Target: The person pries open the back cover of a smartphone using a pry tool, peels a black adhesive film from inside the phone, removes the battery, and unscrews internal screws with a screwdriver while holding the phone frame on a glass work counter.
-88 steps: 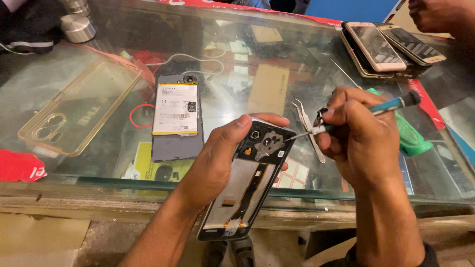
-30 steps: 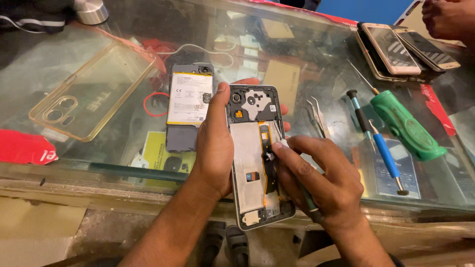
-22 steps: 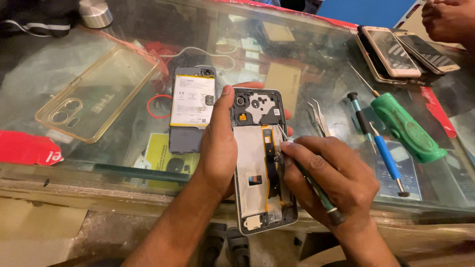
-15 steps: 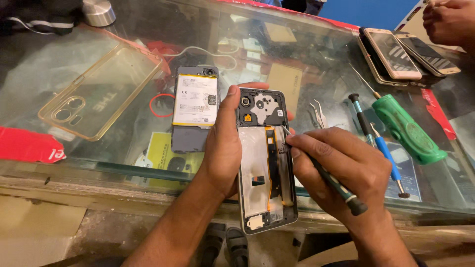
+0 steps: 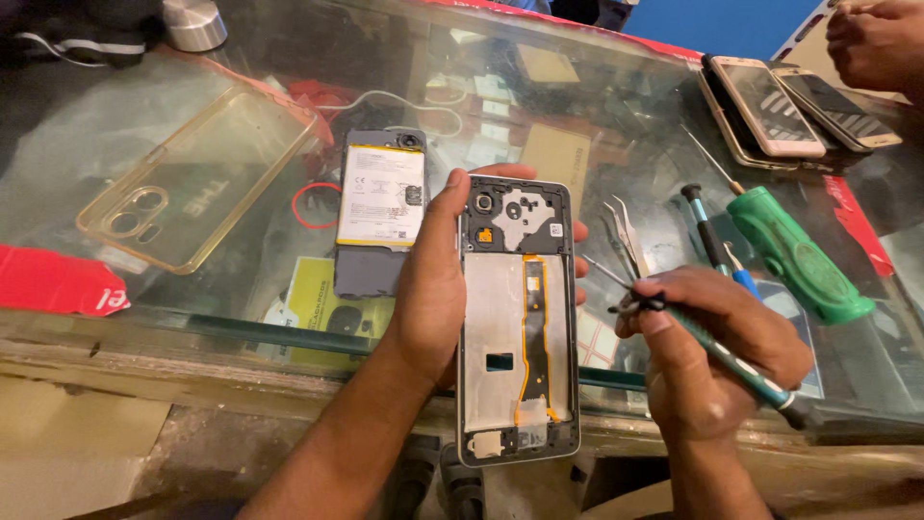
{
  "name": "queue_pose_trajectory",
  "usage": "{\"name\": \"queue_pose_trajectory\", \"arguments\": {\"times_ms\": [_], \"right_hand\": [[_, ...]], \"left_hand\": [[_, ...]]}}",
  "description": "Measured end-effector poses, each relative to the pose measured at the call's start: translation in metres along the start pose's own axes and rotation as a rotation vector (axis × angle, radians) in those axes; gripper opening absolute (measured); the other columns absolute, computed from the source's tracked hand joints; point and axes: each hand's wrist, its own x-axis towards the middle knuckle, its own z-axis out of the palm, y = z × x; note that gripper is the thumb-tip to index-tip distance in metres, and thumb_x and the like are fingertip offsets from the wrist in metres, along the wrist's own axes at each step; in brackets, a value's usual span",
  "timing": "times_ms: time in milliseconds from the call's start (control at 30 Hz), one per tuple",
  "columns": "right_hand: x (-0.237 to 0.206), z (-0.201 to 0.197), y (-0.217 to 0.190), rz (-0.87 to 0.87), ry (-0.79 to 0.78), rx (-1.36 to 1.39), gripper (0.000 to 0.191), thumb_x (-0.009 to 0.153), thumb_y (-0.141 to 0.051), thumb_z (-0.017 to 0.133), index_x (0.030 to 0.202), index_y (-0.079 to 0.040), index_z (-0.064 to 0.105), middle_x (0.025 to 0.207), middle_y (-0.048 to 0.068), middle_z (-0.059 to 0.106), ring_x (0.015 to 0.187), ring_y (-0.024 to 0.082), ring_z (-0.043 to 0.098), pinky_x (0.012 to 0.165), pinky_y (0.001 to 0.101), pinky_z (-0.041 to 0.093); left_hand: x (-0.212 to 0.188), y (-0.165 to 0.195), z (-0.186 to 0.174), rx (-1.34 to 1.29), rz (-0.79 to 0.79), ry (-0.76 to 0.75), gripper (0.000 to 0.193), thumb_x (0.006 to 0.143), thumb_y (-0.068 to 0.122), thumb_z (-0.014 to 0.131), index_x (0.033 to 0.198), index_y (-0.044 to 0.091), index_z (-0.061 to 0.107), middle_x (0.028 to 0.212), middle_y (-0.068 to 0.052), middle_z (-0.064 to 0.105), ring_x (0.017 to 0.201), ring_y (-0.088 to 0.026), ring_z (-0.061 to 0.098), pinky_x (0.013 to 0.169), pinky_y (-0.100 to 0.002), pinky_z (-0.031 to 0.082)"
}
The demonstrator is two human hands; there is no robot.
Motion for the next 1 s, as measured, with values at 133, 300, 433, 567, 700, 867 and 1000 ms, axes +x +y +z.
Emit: {"name": "queue_pose_trajectory", "arguments": {"times_ms": [133,300,433,567,700,867,1000], "right_hand": [[-0.006,0.002,0.007,0.078,0.018,0.126,0.013,0.101,0.003,0.071,0.110,0.010,0.066,0.099,0.016,0.071,0.079,0.020,0.071,0.077,0.0304,0.061],[-0.005,0.000,0.005,0.063,-0.053,-0.022,0.015,0.095,0.004,0.072,0.107,0.009,0.066,0.100,0.018,0.072,0.083,0.019,0.072,0.077,0.0283,0.061],[-0.003,0.004,0.002,0.017,-0.102,-0.055,0.013,0.094,0.004,0.073,0.104,0.008,0.066,0.100,0.017,0.073,0.085,0.018,0.072,0.078,0.0262,0.059],[-0.002,0.007,-0.001,-0.001,-0.149,-0.092,0.014,0.092,0.003,0.073,0.103,0.007,0.066,0.102,0.017,0.073,0.088,0.019,0.073,0.080,0.0257,0.059],[-0.001,0.005,-0.001,-0.032,-0.159,-0.125,0.017,0.089,0.003,0.074,0.104,0.005,0.066,0.100,0.017,0.074,0.084,0.017,0.072,0.075,0.0236,0.057],[-0.004,0.007,0.001,-0.028,-0.130,-0.097,0.017,0.091,0.002,0.075,0.104,0.006,0.066,0.100,0.017,0.073,0.085,0.016,0.071,0.077,0.0227,0.057],[-0.004,0.007,-0.001,-0.025,-0.114,-0.140,0.019,0.090,0.001,0.075,0.106,0.005,0.067,0.099,0.017,0.073,0.080,0.015,0.070,0.071,0.0205,0.055]], "left_hand": [[-0.002,0.003,0.000,0.057,-0.004,-0.026,0.053,0.110,0.051,0.040,0.142,0.009,0.048,0.117,-0.026,0.068,0.097,-0.036,0.072,0.085,-0.047,0.060],[-0.007,0.006,0.004,0.047,-0.026,-0.004,0.045,0.105,0.036,0.051,0.142,0.010,0.046,0.117,-0.026,0.067,0.093,-0.034,0.071,0.081,-0.049,0.061],[-0.006,0.008,0.007,0.111,0.020,-0.020,0.049,0.096,0.012,0.054,0.144,0.008,0.044,0.119,-0.028,0.066,0.094,-0.036,0.071,0.081,-0.050,0.061],[-0.007,0.012,0.007,0.191,0.016,0.000,0.064,0.083,-0.002,0.049,0.145,0.007,0.043,0.122,-0.028,0.065,0.101,-0.037,0.071,0.086,-0.050,0.062],[-0.006,0.011,0.006,0.275,0.035,-0.030,0.071,0.075,-0.009,0.046,0.145,0.003,0.041,0.123,-0.029,0.065,0.103,-0.038,0.071,0.088,-0.051,0.062],[-0.006,0.012,0.008,0.338,0.030,0.032,0.067,0.078,-0.011,0.044,0.144,0.001,0.044,0.120,-0.029,0.067,0.101,-0.038,0.073,0.085,-0.049,0.062],[-0.007,0.013,0.010,0.356,0.027,0.031,0.066,0.079,-0.012,0.046,0.143,-0.001,0.044,0.119,-0.028,0.068,0.102,-0.037,0.073,0.086,-0.047,0.062]]}}
